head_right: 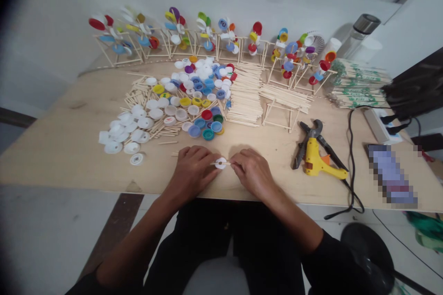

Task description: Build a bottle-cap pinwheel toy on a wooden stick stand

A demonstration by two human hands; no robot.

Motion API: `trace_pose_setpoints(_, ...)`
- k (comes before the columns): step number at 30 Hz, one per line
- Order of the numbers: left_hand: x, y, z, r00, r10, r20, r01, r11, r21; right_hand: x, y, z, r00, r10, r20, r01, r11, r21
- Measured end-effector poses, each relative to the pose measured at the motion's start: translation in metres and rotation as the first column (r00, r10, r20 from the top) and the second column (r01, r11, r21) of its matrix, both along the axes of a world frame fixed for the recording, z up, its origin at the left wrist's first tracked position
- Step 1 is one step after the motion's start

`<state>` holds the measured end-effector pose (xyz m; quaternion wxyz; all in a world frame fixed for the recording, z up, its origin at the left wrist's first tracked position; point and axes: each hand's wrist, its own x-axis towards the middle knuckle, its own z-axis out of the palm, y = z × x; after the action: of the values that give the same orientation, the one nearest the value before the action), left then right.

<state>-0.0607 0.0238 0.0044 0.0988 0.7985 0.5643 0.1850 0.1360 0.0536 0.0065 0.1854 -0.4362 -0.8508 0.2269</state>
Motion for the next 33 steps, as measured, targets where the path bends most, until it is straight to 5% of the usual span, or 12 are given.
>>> trace_pose_setpoints(33, -0.0010, -0.0009, 0.0012, 1.000, -0.008, -0.024, 0.008, 1.000, -0.011, 0.0018, 0.0002, 0.0063, 0.999, 0.024, 0.038, -0.025, 1.000, 0.010)
